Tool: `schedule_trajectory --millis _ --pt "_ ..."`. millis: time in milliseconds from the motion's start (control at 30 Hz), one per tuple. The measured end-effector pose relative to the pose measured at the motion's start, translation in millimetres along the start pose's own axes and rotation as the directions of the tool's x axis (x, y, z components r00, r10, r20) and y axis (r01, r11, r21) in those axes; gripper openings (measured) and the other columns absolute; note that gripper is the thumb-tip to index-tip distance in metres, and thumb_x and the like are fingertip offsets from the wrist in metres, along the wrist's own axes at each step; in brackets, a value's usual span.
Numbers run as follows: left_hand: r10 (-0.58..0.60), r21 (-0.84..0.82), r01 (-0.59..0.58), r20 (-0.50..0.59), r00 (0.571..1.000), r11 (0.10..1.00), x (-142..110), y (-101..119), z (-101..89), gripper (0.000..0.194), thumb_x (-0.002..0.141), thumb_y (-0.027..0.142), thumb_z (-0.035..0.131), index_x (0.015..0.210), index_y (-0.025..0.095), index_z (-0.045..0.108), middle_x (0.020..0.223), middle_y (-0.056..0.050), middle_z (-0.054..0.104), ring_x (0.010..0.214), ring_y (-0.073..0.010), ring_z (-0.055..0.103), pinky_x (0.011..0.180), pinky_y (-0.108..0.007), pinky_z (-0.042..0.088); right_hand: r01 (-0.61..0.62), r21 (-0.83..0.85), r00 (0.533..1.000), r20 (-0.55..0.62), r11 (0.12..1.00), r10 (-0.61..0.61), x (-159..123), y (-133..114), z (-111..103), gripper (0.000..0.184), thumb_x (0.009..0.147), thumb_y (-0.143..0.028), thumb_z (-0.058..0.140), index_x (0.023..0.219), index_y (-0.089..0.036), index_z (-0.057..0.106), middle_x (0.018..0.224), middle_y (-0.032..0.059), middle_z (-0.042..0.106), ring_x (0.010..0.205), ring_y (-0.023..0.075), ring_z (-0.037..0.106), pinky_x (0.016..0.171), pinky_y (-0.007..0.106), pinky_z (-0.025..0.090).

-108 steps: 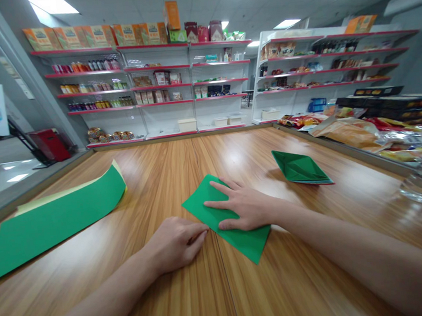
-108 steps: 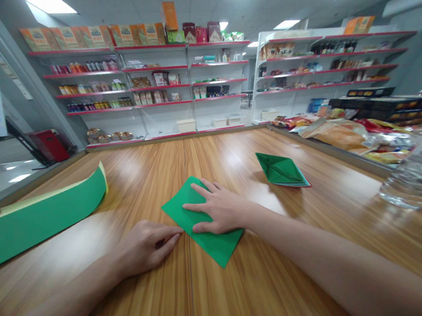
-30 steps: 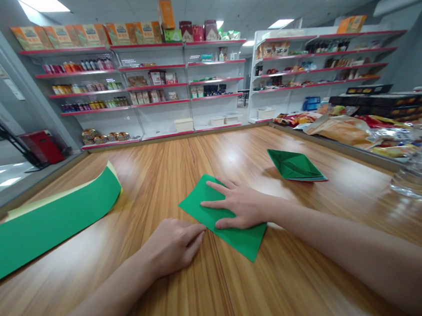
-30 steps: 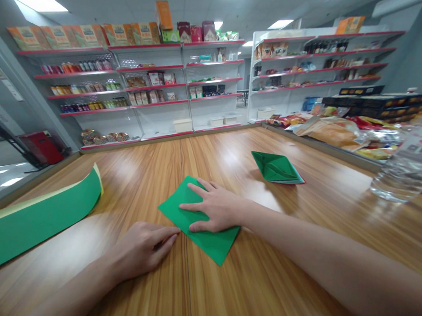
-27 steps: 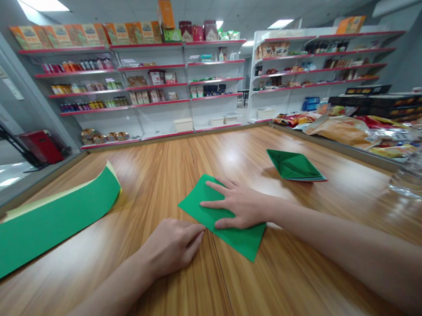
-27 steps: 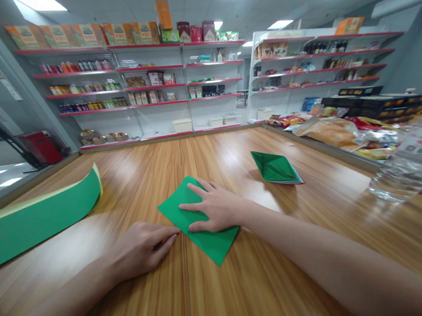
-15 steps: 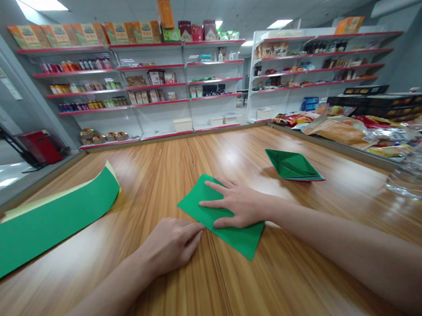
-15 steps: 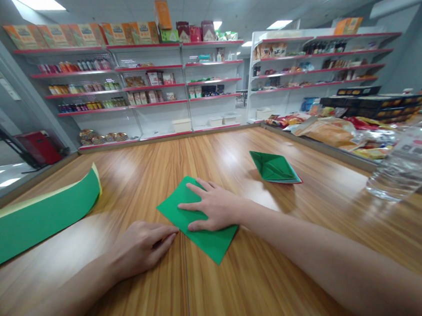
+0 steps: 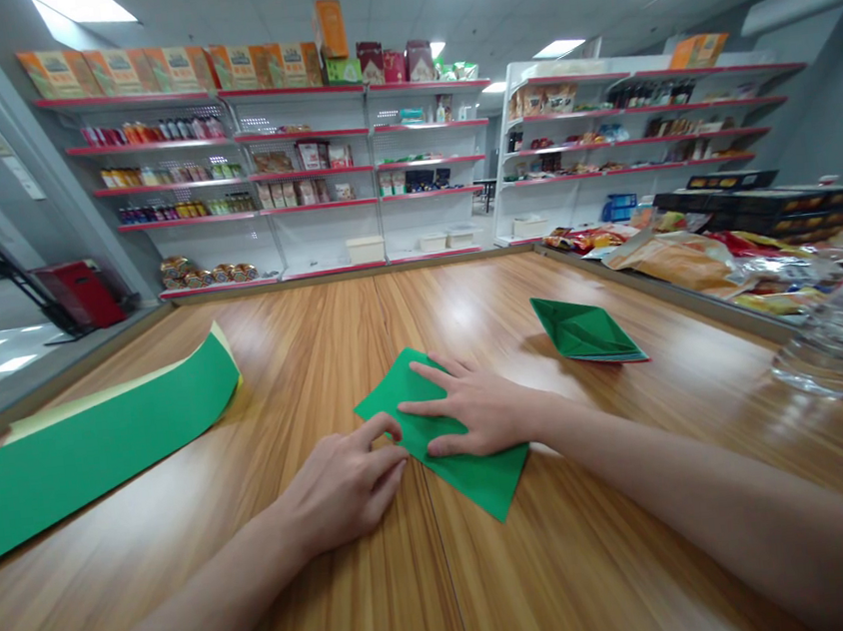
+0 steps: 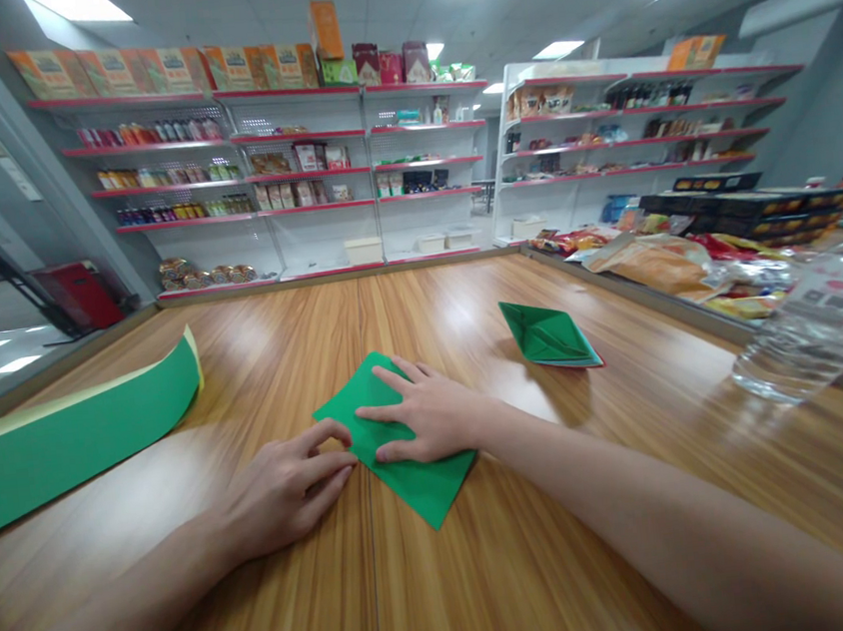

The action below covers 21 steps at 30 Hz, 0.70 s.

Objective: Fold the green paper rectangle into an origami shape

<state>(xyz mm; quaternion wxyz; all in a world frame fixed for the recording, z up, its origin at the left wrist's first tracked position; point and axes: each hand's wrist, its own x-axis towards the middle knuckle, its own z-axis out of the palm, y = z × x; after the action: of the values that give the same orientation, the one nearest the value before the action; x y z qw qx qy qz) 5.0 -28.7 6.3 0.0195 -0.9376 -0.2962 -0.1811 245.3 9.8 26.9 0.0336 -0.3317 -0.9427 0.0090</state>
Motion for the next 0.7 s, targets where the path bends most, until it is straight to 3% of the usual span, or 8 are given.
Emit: schedule_trajectory --millis 133,333,500,700 --pt "-0.002 -0.043 0.003 0.024 1.0 0.999 1.7 -0.9 0.5 0.026 0.093 0.022 0.04 0.097 0.02 0.066 0.105 -0.004 0.063 0.084 -0.0178 0.064 0.071 -0.03 0.051 -0.004 0.011 1.0 -0.004 1.0 0.004 -0.7 0.8 0.4 0.065 0.085 -0.067 0.04 0.14 -0.034 0.039 0.156 0.0079 0.011 0.14 0.0406 0.006 0.107 0.059 0.015" --pt "-0.036 -0.049 0.04 0.081 0.996 0.998 4.1 1.9 -3.2 0.026 0.093 0.022 0.039 0.097 0.02 0.065 0.102 -0.004 0.063 0.087 -0.0188 0.064 0.074 -0.031 0.05 -0.007 0.027 1.0 -0.006 1.0 0.007 -0.3 1.5 0.8 0.066 0.084 -0.068 0.041 0.14 -0.034 0.038 0.156 0.0062 0.011 0.14 0.039 0.007 0.108 0.058 0.014" --pt "-0.072 -0.04 0.078 0.129 0.989 0.996 5.0 5.5 -8.2 0.027 0.094 0.022 0.037 0.099 0.021 0.063 0.088 -0.004 0.062 0.082 -0.02 0.063 0.07 -0.032 0.05 -0.008 0.042 1.0 -0.005 0.999 0.008 0.5 2.9 1.7 0.066 0.083 -0.069 0.041 0.14 -0.036 0.037 0.156 0.005 0.01 0.141 0.0386 0.004 0.109 0.058 0.014" --pt "-0.052 0.031 0.048 0.149 0.987 0.998 5.6 8.9 -10.4 0.031 0.095 0.025 0.035 0.111 0.025 0.061 0.091 -0.004 0.06 0.078 -0.0207 0.061 0.065 -0.033 0.049 -0.003 0.052 1.0 0.002 0.999 0.003 0.1 3.4 2.0 0.067 0.083 -0.069 0.04 0.14 -0.035 0.038 0.156 0.0078 0.01 0.14 0.039 0.004 0.109 0.058 0.013"
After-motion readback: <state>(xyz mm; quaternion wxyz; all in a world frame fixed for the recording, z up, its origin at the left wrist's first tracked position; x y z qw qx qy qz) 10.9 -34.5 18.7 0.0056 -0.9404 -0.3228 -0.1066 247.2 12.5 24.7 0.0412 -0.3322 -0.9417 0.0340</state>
